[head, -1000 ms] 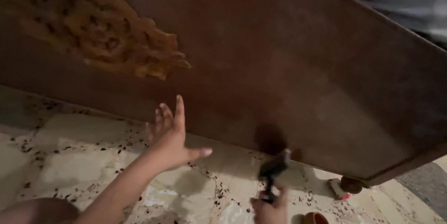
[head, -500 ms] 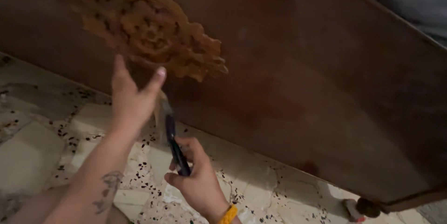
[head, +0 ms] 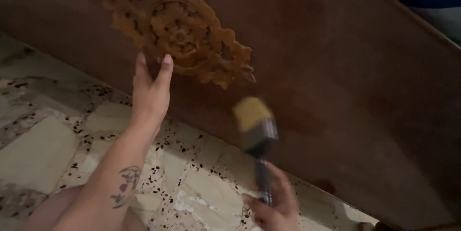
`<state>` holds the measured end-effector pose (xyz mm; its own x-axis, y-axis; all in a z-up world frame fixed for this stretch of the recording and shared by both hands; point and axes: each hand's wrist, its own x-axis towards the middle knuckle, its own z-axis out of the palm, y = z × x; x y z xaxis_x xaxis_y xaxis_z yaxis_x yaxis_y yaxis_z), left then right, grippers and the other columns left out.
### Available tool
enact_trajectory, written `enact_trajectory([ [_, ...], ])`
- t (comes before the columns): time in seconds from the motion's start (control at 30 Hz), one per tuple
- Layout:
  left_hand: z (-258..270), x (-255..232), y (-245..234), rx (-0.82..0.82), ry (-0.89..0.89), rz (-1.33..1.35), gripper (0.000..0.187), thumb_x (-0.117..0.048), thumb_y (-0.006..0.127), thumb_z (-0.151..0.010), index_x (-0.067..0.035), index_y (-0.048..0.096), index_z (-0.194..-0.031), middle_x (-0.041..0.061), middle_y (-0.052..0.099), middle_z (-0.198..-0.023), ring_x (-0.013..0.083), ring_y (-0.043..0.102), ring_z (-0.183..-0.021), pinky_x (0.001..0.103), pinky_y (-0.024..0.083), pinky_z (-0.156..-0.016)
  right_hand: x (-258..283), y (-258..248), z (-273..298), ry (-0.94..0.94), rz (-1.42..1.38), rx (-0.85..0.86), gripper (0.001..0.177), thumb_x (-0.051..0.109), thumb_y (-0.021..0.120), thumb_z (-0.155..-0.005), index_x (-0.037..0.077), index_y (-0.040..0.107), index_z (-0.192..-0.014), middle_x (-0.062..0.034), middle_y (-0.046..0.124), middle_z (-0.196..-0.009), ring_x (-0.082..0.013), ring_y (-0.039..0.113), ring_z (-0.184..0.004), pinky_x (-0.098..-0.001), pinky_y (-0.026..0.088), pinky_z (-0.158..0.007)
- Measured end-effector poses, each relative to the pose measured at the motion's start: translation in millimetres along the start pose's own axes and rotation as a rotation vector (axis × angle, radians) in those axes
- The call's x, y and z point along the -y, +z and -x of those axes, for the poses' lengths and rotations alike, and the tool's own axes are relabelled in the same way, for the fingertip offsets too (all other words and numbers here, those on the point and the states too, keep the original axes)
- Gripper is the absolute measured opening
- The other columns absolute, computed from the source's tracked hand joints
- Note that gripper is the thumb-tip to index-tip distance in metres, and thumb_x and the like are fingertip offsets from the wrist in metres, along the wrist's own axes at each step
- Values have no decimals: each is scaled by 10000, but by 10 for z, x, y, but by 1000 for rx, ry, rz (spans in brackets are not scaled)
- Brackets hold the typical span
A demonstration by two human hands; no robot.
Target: The person applies a dark liquid finish to the side of a wooden bed frame using a wide brush. They repeatedly dip the brush into a small container and spread the finish across the flat surface and around a carved floral detail.
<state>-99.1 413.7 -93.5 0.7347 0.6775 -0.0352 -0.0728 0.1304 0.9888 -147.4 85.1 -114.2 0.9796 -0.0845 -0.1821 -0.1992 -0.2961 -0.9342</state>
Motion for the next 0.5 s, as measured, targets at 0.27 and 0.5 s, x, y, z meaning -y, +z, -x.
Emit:
enact_trajectory([
  [0.27, 91, 3, 15, 23, 42, 17, 988, -691, 491, -916, -94, 142, -1622, 151, 174, -1691, 322, 205, -1552, 448, 264, -1215, -917, -3202, -1048, -252, -631, -177, 452, 129, 717, -971, 69, 535, -1381, -191, 689, -1027, -184, 677, -716, -357, 561, -620],
  [0.5, 248, -43, 94, 97, 201, 0, 969, -688, 480, -933, -82, 184, -1628, 161, 212, -1696, 326, 190, -1566, 446, 238, -1227, -116, -2387, -652, -140, -205, -640, 571, 42, 633, -936, 157, 393, -1442, -145, 607, -968, -168, 550, -615, -339, 411, -489],
])
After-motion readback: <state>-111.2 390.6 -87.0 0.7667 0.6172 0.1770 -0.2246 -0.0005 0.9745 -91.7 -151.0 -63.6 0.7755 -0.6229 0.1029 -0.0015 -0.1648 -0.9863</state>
